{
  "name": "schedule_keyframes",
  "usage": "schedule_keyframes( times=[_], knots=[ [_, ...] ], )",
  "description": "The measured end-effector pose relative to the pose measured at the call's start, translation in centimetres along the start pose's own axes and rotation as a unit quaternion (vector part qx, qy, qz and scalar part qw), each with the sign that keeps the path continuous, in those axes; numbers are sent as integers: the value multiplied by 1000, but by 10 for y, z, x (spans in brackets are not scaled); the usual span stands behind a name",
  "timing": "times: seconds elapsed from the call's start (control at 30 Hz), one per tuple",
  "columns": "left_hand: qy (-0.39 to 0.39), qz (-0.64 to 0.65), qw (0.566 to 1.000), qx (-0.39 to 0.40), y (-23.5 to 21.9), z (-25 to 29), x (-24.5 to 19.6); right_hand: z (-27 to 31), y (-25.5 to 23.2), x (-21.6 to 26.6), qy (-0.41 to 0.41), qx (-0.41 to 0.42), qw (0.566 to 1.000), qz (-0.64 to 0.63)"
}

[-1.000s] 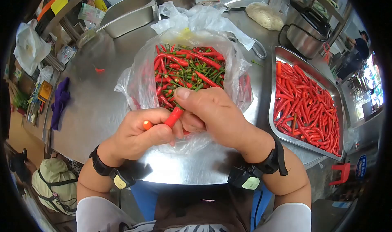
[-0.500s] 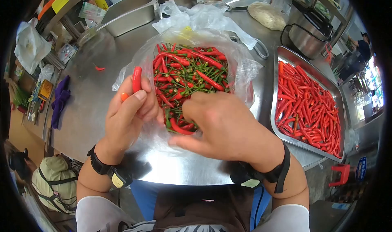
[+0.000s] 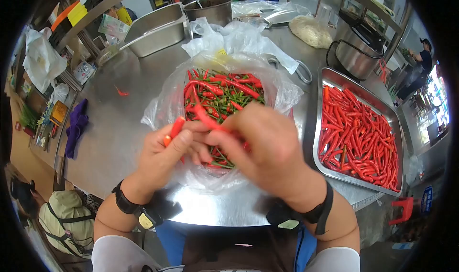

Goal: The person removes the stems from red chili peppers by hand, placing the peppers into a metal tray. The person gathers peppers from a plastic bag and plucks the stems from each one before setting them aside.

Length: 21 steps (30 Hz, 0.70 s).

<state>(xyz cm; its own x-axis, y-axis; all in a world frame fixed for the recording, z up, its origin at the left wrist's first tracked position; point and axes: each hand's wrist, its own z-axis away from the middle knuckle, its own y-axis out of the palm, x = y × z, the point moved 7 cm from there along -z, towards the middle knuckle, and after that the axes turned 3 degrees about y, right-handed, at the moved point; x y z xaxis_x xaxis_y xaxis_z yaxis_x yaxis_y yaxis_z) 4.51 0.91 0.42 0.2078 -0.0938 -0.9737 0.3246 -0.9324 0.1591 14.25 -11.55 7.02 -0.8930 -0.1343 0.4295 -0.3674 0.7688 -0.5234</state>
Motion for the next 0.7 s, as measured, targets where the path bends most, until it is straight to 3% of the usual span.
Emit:
schedule_keyframes(
  times=[0.1,0.23,0.3,0.37,0.43,0.47,0.5,0.57,0.6,0.7],
  knots=[
    [32,-53,998,17,6,0,-3,10,25,11,-62,22,998,-5],
    [59,-23,998,1,5,-2,-6,5,26,13,-58,55,996,-45],
    [54,-27,998,3,1,1,0,4,22,-6,51,123,987,-93],
    [48,-31,998,9,-3,4,-4,2,19,-13,71,100,987,-106],
    [-28,-22,987,159,16,10,-9,9,29,-27,189,138,936,-263],
    [-41,-7,984,171,19,15,0,12,36,-23,230,177,891,-349],
    [-44,-6,984,173,20,15,0,13,35,-22,233,175,890,-350],
    [-30,-21,982,185,24,14,-4,15,42,-13,212,234,841,-441],
    [-37,-3,982,182,24,14,-6,16,41,-15,239,226,819,-470],
    [-66,-11,976,205,23,16,-3,16,42,-14,238,203,813,-491]
  ],
)
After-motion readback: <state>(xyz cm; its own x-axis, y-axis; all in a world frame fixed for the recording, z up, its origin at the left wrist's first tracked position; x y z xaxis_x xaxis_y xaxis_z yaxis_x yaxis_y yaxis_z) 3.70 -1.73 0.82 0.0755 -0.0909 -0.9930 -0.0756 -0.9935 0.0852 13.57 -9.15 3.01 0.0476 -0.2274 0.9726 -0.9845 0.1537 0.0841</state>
